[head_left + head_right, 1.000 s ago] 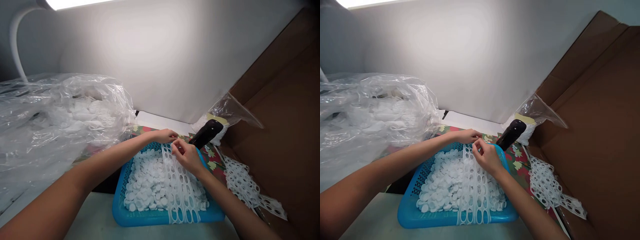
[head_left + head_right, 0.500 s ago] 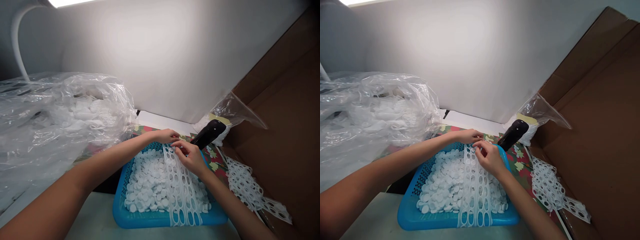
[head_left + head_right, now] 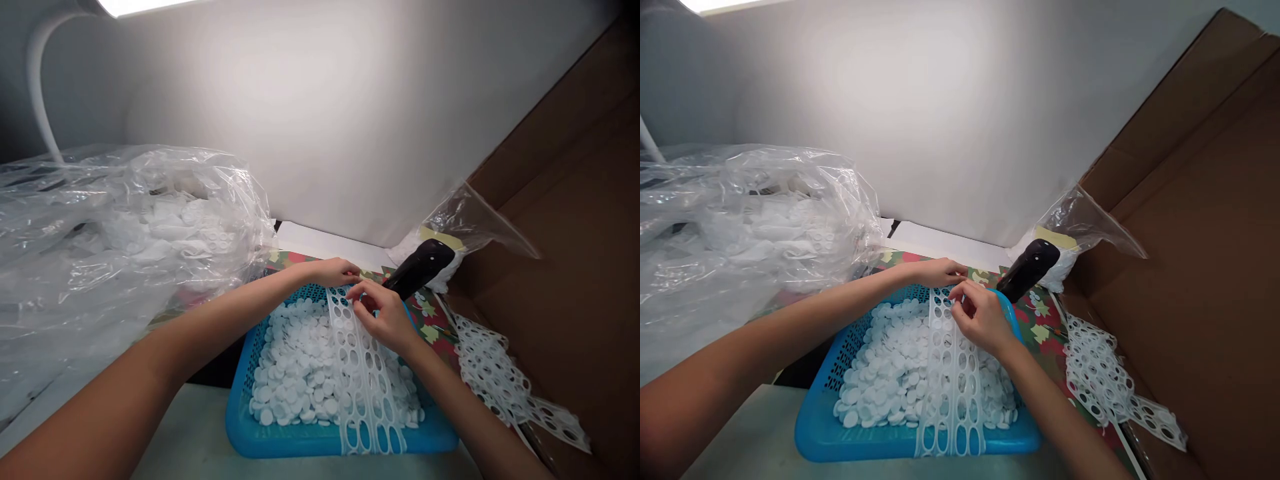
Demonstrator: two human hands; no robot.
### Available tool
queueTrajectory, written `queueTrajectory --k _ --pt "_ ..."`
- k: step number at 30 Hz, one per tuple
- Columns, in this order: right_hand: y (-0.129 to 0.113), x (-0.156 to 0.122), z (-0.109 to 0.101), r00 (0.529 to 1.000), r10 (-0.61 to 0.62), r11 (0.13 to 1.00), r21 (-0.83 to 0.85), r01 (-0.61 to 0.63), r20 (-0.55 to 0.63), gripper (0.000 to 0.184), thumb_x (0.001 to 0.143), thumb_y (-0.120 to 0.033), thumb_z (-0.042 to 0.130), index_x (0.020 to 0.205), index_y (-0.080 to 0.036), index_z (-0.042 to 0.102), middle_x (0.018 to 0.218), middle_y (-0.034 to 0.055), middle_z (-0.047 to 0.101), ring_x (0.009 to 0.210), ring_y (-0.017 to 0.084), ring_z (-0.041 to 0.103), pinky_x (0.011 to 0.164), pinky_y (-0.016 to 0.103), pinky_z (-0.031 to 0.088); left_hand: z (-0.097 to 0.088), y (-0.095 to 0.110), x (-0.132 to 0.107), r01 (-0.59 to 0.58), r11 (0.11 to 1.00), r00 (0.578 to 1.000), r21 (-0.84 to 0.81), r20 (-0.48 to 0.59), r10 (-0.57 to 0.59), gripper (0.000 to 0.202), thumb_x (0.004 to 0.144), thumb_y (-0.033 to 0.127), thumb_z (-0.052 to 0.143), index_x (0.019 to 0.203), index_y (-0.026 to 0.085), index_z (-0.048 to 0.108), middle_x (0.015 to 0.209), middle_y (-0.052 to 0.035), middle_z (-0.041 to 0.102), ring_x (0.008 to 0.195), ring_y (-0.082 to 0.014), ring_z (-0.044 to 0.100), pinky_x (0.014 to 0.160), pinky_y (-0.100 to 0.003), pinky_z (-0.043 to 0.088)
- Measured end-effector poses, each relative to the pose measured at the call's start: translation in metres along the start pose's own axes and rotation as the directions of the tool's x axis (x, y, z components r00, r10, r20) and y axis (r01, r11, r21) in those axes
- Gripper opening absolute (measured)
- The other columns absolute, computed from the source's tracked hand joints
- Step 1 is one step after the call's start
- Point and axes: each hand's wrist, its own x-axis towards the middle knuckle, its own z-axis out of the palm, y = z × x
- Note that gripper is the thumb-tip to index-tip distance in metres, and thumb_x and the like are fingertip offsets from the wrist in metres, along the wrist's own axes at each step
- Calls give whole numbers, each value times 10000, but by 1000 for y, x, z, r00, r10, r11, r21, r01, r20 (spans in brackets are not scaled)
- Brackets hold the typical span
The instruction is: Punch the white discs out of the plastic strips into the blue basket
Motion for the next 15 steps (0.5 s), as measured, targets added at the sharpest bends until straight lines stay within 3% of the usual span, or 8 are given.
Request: queueTrajectory --k 6,11,15 --pt "-5 -4 -7 946 -171 982 -31 186 276 153 713 -246 554 862 -213 536 849 17 532 605 106 436 571 230 389 2 -5 2 -24 1000 1000 -8 -8 24 299 806 402 346 649 169 450 582 14 439 523 -88 353 501 -227 287" --pt "-3 -5 -4 910 -233 943 -150 298 344 193 757 -307 530 926 -225 570 867 20 573 689 127 513 600 236 387 2 -4 1 -12 1000 1000 -9 -9 12 301 809 407 354 649 171 452 584 13 437 525 -90 356 504 -230 290" --pt "-3 -6 2 901 -294 876 -289 387 318 153 807 -248 458 827 -210 605 775 26 586 635 119 512 546 225 353 1 -1 0 -10 1000 1000 -11 -11 10 291 812 393 361 640 172 442 585 14 437 533 -91 360 506 -229 289"
